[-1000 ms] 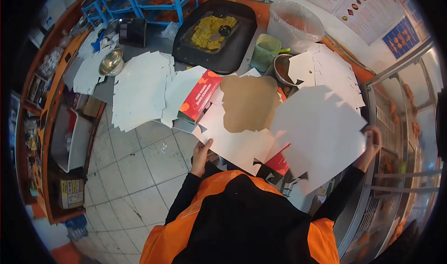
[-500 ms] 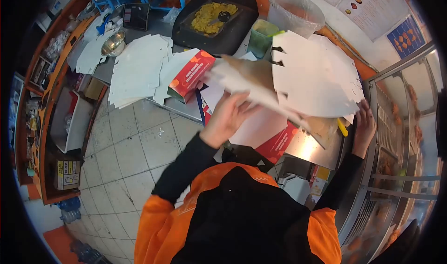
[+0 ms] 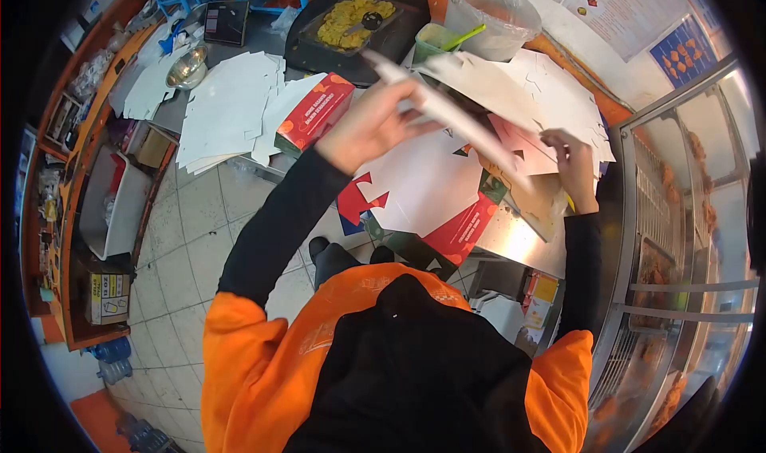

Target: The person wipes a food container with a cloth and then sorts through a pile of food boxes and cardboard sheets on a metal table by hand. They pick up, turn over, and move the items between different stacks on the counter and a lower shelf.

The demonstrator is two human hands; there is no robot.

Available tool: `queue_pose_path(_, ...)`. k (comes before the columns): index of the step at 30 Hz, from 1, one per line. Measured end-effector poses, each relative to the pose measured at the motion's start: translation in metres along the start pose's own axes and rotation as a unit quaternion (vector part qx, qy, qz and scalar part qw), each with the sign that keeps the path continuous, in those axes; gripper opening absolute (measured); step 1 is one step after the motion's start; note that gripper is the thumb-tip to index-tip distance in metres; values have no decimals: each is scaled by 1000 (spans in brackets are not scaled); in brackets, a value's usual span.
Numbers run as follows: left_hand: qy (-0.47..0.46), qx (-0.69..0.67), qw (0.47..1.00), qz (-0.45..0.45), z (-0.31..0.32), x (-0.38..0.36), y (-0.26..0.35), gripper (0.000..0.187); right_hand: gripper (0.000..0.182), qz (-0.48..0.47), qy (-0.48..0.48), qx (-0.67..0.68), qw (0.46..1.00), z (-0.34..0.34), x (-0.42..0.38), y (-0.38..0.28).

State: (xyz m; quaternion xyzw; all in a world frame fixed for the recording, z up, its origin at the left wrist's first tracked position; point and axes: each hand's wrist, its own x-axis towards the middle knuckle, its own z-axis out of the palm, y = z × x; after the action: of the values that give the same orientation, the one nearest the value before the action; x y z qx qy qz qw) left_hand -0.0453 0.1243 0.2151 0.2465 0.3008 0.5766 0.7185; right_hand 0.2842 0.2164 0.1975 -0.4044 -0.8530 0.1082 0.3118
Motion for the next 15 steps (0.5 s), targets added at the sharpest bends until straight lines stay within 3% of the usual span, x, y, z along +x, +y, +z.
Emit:
queue_pose_path(1, 25, 24, 999, -22, -13, -14, -6, 24, 18, 0, 1, 1, 1000, -2, 4, 3)
queue_pose_path(3, 79, 26, 996, -17, -26, -38, -14, 31, 14, 153, 141, 64, 976, -12, 13, 12)
queue_pose_path(5, 79, -2, 996, -48, -47, -41, -22, 34, 17, 126, 114, 169, 971, -22, 24, 25)
queue_pose_path(7, 89, -57, 993, -54, -52, -48, -27, 36, 20, 131, 103, 182, 969, -26, 30, 20)
queue_pose_path(8, 48, -60, 994, -72, -61, -47, -30, 34, 21, 107, 87, 154, 978, -27, 32, 7)
queue_pose_path(10, 73, -54, 994, -69, -62, -56, -42, 39, 25, 53, 37, 137, 988, -25, 31, -49)
queue_pose_path(11, 94, -45, 992, -69, -58, -64, -49, 44, 28, 38, -3, 142, 989, -16, 23, -52)
queue_pose_path(12, 85, -26, 995, -54, -53, -73, -54, 62, 36, -40, -90, 108, 989, -3, 5, -24)
queue_pose_path(13, 87, -25, 995, -52, -50, -79, -56, 62, 46, -12, -129, 204, 970, 5, -1, -94)
queue_pose_path(14, 62, -49, 996, -38, -49, -85, -59, 67, 48, -51, -181, 83, 979, 13, -12, -124)
queue_pose_path(15, 37, -72, 996, -26, -47, -89, -60, 71, 50, -159, -163, 59, 972, 36, -27, -127)
